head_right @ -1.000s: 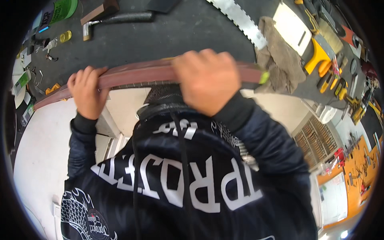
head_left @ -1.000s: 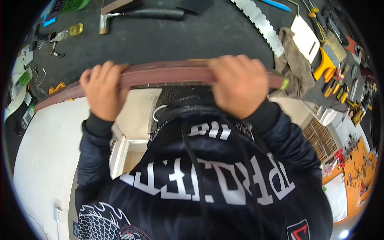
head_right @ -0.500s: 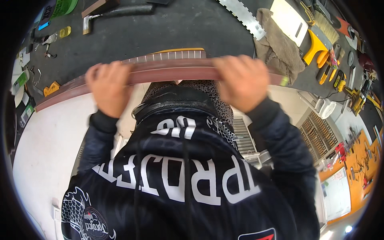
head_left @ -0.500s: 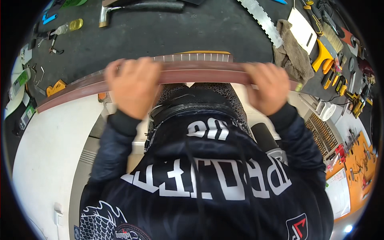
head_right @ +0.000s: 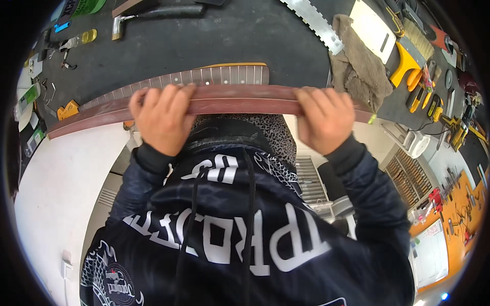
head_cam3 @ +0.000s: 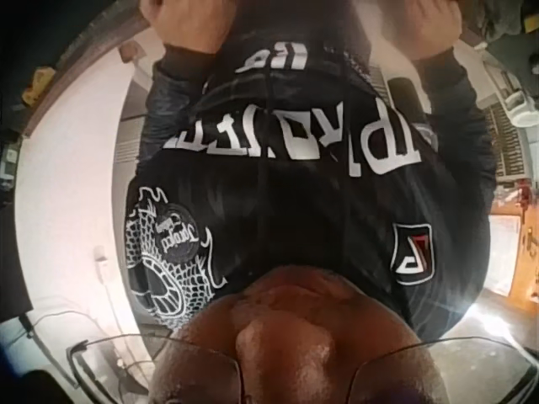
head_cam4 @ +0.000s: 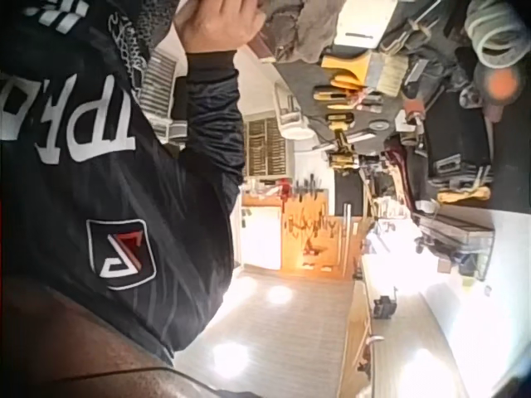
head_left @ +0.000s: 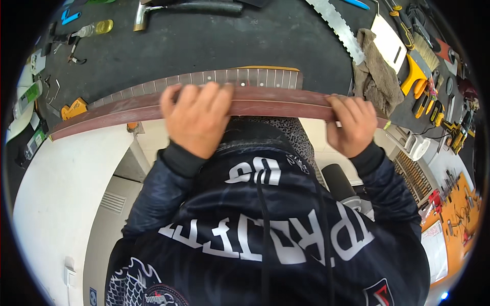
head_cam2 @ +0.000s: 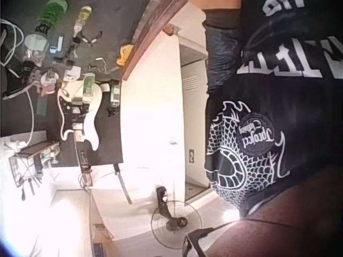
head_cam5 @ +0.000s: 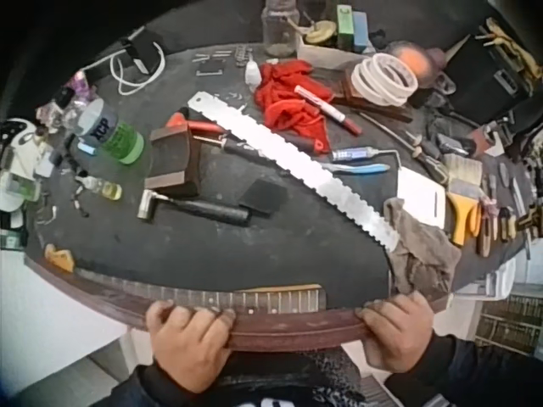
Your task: The person sands the fretboard of a detached guitar neck using a long sanding beam. Then, the person sets the sanding beam aside and brushes the guitar neck with a hand brush.
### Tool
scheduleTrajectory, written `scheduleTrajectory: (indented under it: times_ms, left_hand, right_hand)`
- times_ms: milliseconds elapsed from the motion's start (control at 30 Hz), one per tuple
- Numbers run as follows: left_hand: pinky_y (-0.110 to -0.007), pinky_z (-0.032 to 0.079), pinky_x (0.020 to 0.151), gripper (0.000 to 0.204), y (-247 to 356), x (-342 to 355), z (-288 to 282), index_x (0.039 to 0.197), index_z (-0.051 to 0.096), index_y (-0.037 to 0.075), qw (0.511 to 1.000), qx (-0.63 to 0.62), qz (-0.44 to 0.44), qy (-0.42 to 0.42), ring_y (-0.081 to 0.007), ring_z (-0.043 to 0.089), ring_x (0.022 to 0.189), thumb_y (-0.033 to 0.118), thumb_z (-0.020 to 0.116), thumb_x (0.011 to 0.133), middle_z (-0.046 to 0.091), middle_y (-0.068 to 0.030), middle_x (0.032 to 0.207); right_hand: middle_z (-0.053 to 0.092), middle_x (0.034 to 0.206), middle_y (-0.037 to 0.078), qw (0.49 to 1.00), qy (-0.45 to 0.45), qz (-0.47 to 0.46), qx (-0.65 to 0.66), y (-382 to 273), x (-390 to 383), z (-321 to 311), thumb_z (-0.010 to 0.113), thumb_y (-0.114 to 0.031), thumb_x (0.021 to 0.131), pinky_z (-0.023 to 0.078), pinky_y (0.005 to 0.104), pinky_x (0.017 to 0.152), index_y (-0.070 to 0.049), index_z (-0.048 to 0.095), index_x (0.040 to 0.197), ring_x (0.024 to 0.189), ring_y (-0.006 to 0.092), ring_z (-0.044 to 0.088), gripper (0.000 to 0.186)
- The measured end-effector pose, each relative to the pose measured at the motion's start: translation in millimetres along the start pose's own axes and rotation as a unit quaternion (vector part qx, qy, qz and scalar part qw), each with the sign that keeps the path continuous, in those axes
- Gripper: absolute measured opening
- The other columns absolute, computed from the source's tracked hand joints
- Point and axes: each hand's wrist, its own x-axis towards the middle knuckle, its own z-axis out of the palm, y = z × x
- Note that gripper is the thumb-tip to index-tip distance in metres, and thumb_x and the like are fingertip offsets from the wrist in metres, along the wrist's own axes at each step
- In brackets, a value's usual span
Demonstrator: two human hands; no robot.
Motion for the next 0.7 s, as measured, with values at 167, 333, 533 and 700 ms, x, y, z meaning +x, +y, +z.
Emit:
scheduleTrajectory:
  times_ms: [167, 333, 533, 700]
  left_hand:
    - [-0.044, 0.034, 0.102, 0.054, -101.8, -50.9, -19.0, 0.117, 0.074, 0.020, 0.998, 0.064, -0.010, -0.020, -0.0215, 0.060, 0.097, 0.006, 0.075, 0.065, 0.065, 0.0038, 0.099]
    - [-0.046, 0.039, 0.102, 0.032, -19.7, -22.3, -8.3, 0.108, 0.073, 0.023, 0.999, 0.053, 0.001, -0.005, -0.0151, 0.059, 0.092, 0.013, 0.071, 0.078, 0.063, 0.0072, 0.094]
    - [-0.046, 0.033, 0.099, 0.044, -81.4, -36.4, -19.1, 0.110, 0.074, 0.023, 0.997, 0.056, -0.037, -0.030, -0.0191, 0.058, 0.092, 0.012, 0.077, 0.067, 0.062, 0.0061, 0.093]
    - [-0.047, 0.037, 0.102, 0.042, -50.4, -19.9, -19.0, 0.107, 0.072, 0.023, 0.997, 0.067, -0.012, -0.044, -0.0190, 0.060, 0.095, 0.014, 0.080, 0.067, 0.061, 0.0052, 0.096]
  right_hand:
    - [0.065, 0.092, 0.000, 1.000, 0.021, 0.008, 0.014, -92.6, 54.4, 40.5, 0.068, -0.016, 0.075, 0.041, 0.0366, 0.069, -0.011, 0.071, 0.109, 0.082, 0.0180, 0.062, 0.035]
    - [0.073, 0.102, 0.004, 1.000, -0.023, 0.002, 0.011, -24.3, 3.4, 7.8, 0.071, -0.011, 0.066, 0.042, 0.0388, 0.068, -0.009, 0.073, 0.114, 0.080, 0.0208, 0.063, 0.048]
    - [0.062, 0.086, -0.002, 1.000, 0.004, 0.008, 0.023, -72.1, 51.9, 29.1, 0.071, -0.013, 0.072, 0.040, 0.0367, 0.065, -0.011, 0.071, 0.104, 0.078, 0.0185, 0.060, 0.032]
    - [0.066, 0.091, -0.002, 0.999, -0.035, -0.016, 0.021, -32.9, 40.4, 11.6, 0.073, -0.013, 0.070, 0.040, 0.0372, 0.065, -0.012, 0.072, 0.107, 0.077, 0.0196, 0.061, 0.037]
